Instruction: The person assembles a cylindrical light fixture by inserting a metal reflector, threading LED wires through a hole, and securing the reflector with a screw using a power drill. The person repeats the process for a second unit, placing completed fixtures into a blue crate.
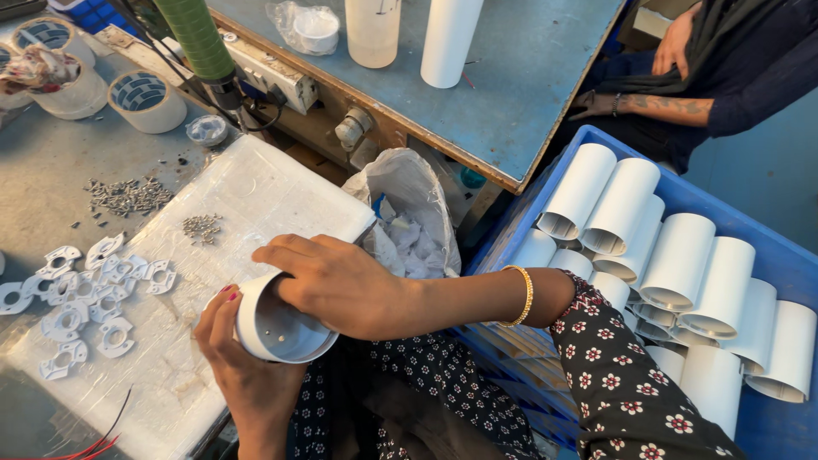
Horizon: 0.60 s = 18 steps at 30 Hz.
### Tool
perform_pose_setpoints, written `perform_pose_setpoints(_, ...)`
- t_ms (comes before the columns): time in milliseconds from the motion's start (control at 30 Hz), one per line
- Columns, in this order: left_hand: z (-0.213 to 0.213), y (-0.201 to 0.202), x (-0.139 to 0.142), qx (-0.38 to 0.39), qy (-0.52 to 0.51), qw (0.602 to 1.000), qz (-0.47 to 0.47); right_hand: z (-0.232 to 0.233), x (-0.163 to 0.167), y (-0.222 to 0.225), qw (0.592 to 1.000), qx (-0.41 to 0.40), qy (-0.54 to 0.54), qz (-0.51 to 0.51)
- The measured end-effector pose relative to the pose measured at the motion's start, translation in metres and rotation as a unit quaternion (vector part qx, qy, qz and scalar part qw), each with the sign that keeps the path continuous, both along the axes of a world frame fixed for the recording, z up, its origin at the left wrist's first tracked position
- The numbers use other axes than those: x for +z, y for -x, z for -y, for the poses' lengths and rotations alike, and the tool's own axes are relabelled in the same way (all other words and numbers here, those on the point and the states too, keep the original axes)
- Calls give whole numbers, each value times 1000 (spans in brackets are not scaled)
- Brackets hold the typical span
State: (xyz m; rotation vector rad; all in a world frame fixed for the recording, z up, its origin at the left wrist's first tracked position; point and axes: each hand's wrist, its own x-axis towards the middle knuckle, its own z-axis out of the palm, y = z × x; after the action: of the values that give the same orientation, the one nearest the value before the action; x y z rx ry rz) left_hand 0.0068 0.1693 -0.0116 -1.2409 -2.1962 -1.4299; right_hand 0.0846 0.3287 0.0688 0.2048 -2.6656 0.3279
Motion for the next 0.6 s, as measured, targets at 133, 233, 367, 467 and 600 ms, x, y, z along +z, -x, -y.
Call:
perform_pose_setpoints(133, -4, -2, 2, 7, -6, 1000, -8, -1, 1, -2, 1000, -3, 1, -11)
perform_pose_setpoints(233, -8, -1, 2, 10, -13, 1000, -10, -3, 0, 0, 1000, 2, 1, -27)
perform_pose_setpoints(367, -12, -1, 1, 7, -19, 1000, -6, -7, -2, 6, 999, 8, -8, -51)
perform_pose_setpoints(467, -16, -2, 1, 12, -25, 1000, -1, -8, -1, 9, 999, 13, -1, -43)
perform_pose_setpoints(600, -22, -3, 1, 12, -39, 999, -2, -10, 1, 12, 999, 11, -16, -51)
